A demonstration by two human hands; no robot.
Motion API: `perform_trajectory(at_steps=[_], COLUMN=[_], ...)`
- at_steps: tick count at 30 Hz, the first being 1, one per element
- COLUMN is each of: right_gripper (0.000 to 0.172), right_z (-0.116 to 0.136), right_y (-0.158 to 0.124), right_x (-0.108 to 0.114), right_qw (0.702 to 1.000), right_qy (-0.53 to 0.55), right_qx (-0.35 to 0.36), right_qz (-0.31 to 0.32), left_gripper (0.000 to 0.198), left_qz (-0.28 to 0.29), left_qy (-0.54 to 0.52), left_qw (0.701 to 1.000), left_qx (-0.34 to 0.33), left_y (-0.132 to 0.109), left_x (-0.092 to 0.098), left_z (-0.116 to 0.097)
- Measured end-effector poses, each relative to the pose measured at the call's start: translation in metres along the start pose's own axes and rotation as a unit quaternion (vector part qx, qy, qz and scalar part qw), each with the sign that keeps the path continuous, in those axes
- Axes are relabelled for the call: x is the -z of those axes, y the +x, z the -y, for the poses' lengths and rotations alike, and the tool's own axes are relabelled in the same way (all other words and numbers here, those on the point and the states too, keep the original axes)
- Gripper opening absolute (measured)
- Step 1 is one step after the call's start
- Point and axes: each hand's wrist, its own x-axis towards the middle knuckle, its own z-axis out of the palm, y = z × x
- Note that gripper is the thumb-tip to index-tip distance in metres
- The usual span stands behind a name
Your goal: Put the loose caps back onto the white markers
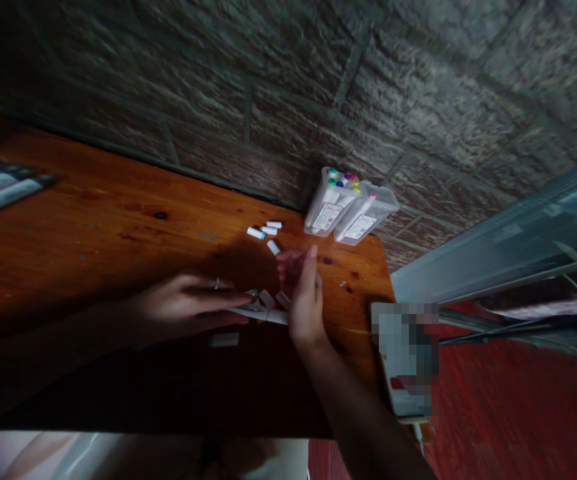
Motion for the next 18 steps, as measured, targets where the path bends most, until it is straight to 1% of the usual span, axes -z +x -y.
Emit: perform_trajectory(at_steps=[2, 4, 6, 8, 10, 12, 14, 16, 18], right_gripper=[0.059, 0.058, 0.055, 0.051, 0.045, 0.041, 0.039, 0.038, 0.035], right_z=[-0.001, 0.004, 0.011, 0.018, 0.022, 0.024, 0.023, 0.023, 0.021], right_y=[-0.001, 0.0, 0.003, 0.005, 0.006, 0.003, -0.001, -0.005, -0.008], right_x=[-0.001, 0.002, 0.008, 0.017, 0.025, 0.029, 0.027, 0.024, 0.021], right_qw=[1.0, 0.999, 0.992, 0.977, 0.966, 0.962, 0.96, 0.952, 0.94], right_qy=[-0.011, -0.019, -0.049, -0.098, -0.125, -0.141, -0.163, -0.204, -0.252], right_qx=[0.008, 0.044, 0.111, 0.174, 0.206, 0.218, 0.222, 0.225, 0.231], right_qz=[0.014, 0.011, -0.027, -0.076, -0.096, -0.083, -0.053, -0.028, -0.006], left_gripper=[0.027, 0.027, 0.026, 0.023, 0.022, 0.022, 0.023, 0.025, 0.025], left_qz=[0.003, -0.002, -0.015, -0.036, -0.046, -0.054, -0.069, -0.082, -0.075], left_qy=[0.004, 0.002, 0.002, 0.007, 0.005, -0.008, -0.03, -0.057, -0.083], left_qw=[1.0, 1.0, 1.0, 0.997, 0.993, 0.99, 0.985, 0.982, 0.982], left_qx=[-0.014, -0.007, 0.027, 0.074, 0.11, 0.133, 0.152, 0.16, 0.153], left_y=[0.0, 0.002, 0.006, 0.009, 0.011, 0.012, 0.012, 0.013, 0.013], left_x=[0.001, 0.003, 0.008, 0.014, 0.019, 0.022, 0.022, 0.021, 0.02], left_z=[0.003, 0.005, 0.005, 0.004, 0.003, 0.001, 0.0, -0.002, -0.003])
